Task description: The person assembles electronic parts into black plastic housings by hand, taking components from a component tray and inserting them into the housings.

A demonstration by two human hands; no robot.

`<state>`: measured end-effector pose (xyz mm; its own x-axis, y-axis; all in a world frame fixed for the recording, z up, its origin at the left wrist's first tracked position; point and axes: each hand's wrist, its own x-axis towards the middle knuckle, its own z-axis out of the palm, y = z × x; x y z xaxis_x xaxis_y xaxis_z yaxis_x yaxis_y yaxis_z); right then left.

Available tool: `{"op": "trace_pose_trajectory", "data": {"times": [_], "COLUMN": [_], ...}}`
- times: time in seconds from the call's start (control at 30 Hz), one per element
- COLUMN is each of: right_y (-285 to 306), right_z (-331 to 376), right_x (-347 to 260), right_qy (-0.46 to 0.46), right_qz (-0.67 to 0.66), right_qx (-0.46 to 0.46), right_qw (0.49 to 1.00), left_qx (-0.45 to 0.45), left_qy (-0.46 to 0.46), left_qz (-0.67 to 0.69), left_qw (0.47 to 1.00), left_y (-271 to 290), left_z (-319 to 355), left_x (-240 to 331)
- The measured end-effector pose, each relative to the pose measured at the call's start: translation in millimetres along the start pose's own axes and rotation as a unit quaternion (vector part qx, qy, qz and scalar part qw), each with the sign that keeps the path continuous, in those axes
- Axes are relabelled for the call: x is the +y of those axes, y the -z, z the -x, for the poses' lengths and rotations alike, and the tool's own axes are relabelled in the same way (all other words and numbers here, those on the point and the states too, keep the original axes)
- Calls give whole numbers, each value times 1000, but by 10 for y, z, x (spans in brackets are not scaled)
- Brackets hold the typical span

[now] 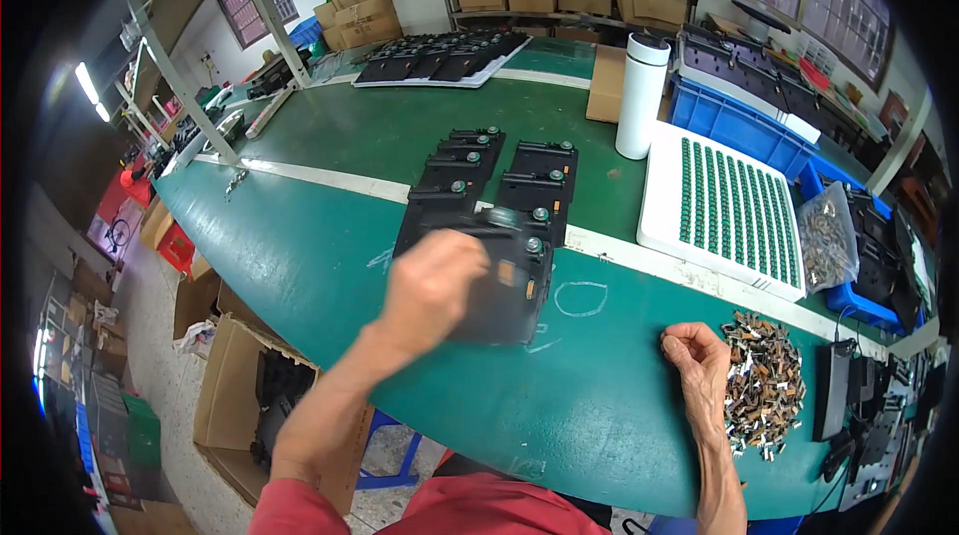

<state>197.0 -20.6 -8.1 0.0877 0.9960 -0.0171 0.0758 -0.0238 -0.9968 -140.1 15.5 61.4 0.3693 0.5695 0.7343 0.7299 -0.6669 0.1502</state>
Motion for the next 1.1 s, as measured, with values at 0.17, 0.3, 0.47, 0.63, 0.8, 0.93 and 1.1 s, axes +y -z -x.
{"op": "trace_pose_trajectory", "data": {"times": [0.17,0.3,0.47,0.63,0.8,0.93,1.1], "right_y": [-17,-21,-37,-66,-57,-63,-73], "right_z": [-18,-10,-20,-4,3,13,15], "right_x": [22,3,2,4,13,-11,-30], "right_qy": [-11,-13,-15,-1,1,-3,-9], "right_qz": [6,24,49,43,49,58,65], "right_qx": [-6,4,11,15,18,17,19], "right_qw": [1000,1000,999,999,999,998,998], "left_qx": [-22,-16,17,20,15,-2,-13], "left_qy": [43,65,46,36,34,31,23], "left_qz": [-76,-79,-60,-57,-61,-60,-48], "left_qw": [996,995,997,998,997,998,999], "left_y": [355,341,165,83,40,12,-39], "left_z": [319,515,513,473,477,502,483], "left_x": [-721,-918,-1049,-1146,-1167,-1152,-1141]}}
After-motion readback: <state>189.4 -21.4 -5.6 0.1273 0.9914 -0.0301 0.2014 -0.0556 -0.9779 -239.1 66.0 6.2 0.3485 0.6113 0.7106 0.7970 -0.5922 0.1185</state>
